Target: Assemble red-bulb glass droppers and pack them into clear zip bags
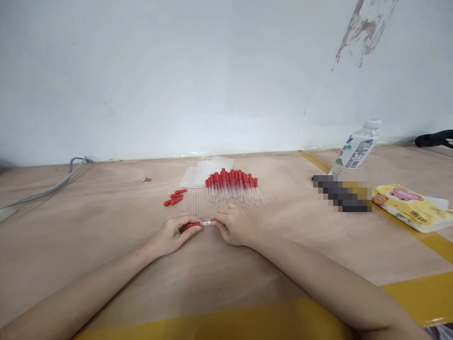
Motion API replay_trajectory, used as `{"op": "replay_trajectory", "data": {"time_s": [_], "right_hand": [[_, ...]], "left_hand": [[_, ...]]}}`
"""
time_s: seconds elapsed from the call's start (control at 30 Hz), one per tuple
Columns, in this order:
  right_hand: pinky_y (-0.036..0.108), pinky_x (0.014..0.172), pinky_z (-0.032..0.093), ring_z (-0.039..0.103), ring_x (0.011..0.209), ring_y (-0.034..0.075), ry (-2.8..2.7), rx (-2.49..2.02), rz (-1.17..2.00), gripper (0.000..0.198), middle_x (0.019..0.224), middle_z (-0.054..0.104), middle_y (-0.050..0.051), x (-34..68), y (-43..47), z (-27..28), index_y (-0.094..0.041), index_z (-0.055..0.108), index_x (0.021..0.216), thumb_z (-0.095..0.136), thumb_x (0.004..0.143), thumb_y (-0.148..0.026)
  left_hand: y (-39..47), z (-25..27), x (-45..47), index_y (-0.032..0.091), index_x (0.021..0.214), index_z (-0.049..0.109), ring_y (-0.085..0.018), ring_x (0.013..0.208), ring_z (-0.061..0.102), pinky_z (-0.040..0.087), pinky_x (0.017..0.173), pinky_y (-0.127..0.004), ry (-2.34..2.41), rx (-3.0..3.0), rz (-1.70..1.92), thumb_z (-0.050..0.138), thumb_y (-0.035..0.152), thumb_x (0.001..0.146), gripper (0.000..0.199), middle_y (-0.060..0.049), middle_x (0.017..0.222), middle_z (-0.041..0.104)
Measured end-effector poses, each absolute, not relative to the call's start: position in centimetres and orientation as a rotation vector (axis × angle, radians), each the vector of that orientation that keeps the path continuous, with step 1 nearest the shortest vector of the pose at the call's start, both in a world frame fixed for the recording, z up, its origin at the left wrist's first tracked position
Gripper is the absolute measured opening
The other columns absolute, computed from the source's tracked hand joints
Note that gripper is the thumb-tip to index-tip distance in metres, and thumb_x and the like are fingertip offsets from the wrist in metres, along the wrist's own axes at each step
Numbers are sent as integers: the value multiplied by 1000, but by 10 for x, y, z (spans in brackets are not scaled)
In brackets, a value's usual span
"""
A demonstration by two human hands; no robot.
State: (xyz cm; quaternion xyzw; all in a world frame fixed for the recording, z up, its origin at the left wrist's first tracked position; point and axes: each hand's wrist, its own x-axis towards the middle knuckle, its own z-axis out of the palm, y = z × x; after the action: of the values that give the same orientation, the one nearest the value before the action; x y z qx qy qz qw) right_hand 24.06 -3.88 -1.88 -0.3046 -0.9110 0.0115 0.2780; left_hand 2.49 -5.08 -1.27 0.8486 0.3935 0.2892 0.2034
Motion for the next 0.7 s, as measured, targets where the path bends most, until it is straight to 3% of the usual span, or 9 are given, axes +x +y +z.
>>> {"op": "replay_trajectory", "data": {"time_s": [0.2,0.53,0.7], "right_hand": [[29,64,25,51,58,12,-2501,-852,78,26,70,65,1,233,-43,-16,-17,60,82,35,89,-21],[26,64,31,52,60,12,-2541,-1032,340,28,69,65,1,226,-44,-6,-18,60,77,35,89,-22],[22,56,33,54,60,12,-2483,-1110,559,20,72,66,2,232,-40,16,-18,61,78,43,85,-22]], "left_hand": [[-52,-11,25,17,87,63,-14,73,57,45,67,-25,1015,2405,811,50,25,84,16,-4,80,63],[-44,-13,22,17,92,62,-14,72,58,45,65,-25,921,2592,894,47,25,87,18,-5,82,64],[-30,-7,4,18,106,59,-19,89,56,44,81,-33,1019,2758,1103,55,28,82,27,-7,96,63]]}}
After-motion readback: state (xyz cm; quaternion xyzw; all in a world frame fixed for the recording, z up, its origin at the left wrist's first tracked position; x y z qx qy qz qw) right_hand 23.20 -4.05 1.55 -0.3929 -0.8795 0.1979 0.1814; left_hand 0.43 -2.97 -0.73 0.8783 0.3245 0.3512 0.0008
